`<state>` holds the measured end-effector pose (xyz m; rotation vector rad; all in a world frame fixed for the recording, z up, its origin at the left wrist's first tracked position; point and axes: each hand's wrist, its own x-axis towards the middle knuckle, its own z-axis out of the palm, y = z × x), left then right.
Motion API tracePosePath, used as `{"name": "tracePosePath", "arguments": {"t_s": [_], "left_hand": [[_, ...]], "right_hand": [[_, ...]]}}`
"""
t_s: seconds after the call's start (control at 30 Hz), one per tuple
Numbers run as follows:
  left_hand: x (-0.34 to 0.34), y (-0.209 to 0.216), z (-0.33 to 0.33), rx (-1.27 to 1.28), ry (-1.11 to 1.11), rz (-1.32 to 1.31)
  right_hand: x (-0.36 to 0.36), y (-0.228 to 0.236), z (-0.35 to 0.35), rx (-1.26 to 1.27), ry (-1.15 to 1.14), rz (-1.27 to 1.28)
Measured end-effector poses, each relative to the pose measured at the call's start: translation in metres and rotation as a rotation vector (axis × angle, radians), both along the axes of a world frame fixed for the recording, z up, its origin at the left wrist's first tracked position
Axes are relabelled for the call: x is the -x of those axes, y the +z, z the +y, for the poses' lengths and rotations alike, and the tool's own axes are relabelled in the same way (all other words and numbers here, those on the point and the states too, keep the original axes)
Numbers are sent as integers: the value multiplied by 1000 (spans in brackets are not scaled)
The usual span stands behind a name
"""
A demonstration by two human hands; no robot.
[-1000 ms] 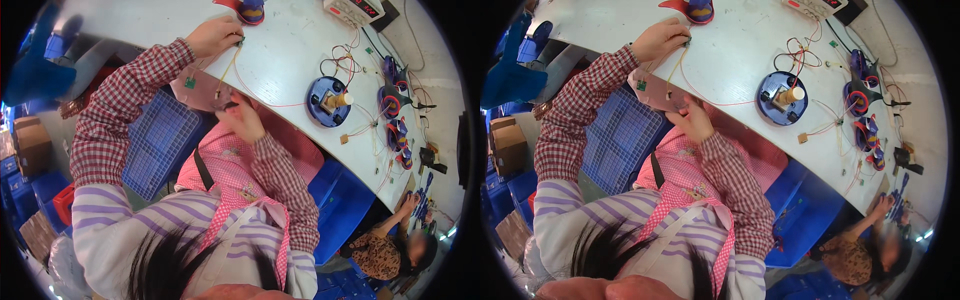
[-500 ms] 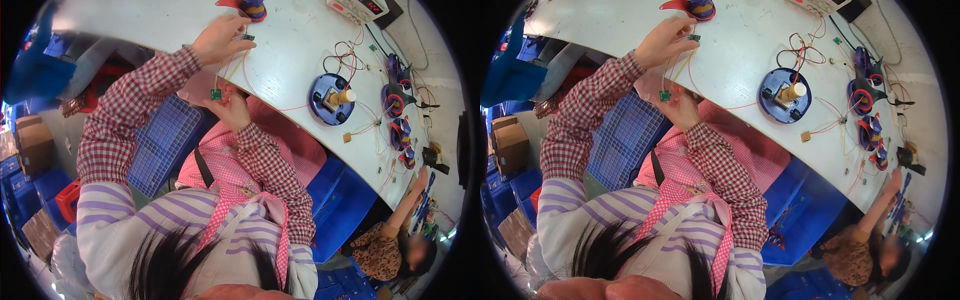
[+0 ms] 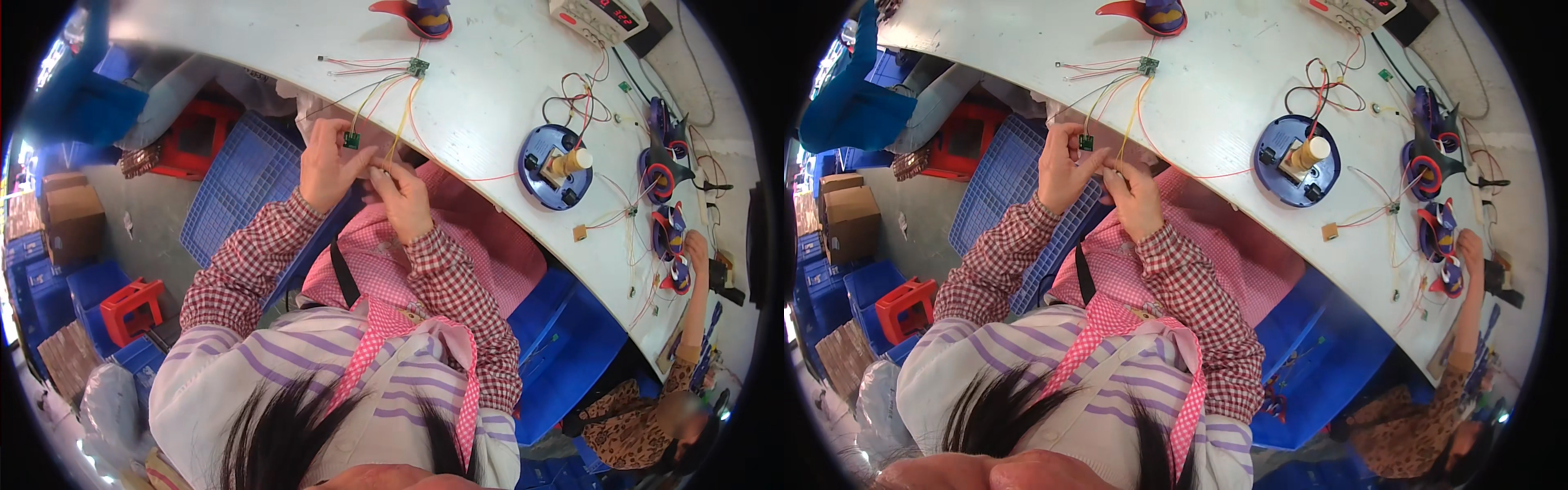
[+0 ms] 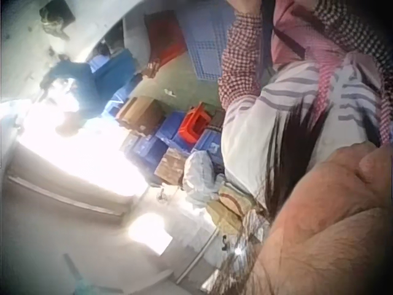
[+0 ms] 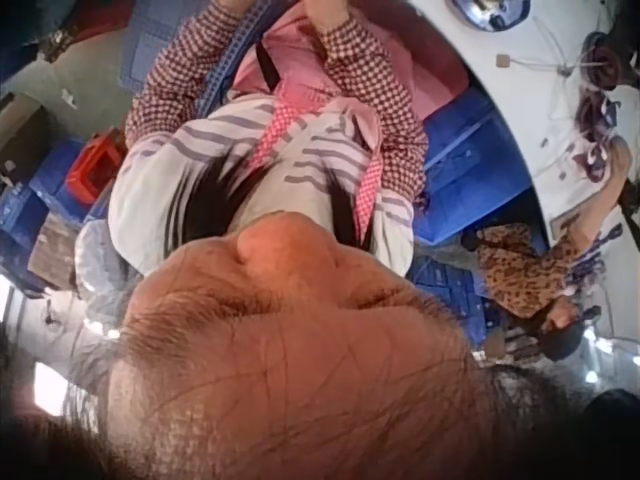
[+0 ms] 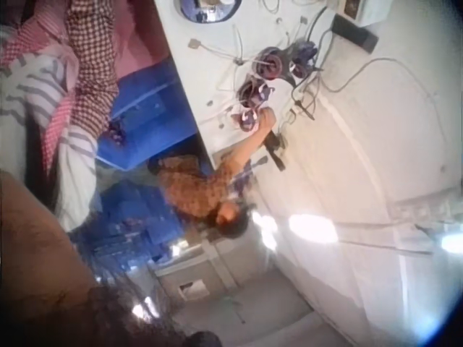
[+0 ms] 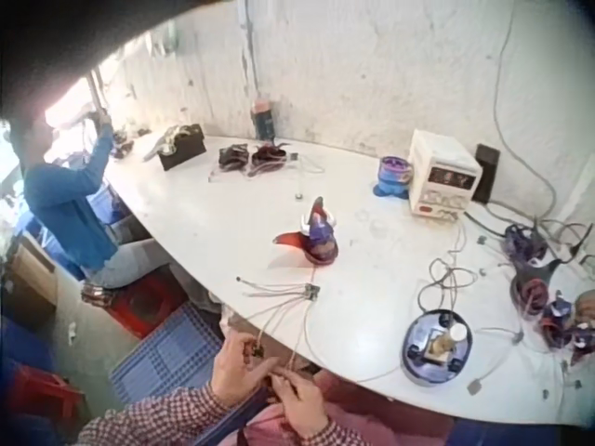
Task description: Assembling small motor and fan components into plastic housings at a workbench.
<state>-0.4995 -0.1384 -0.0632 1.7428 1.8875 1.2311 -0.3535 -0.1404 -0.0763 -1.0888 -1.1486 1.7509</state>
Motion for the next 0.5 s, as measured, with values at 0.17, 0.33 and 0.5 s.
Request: {"name": "tracePosePath", "arguments": {"t_s": [0.17,0.33,0.5], "left_hand": [[8,3,-2,73,-71,-186],[0,45,-3,453,-251,-975],[-9,55,-4,470,-303,-1095]], "right_hand": [[-12,20,0,56,59,13],[-21,31,8,78,28,185],[-21,46,8,-91,-35,135]]}}
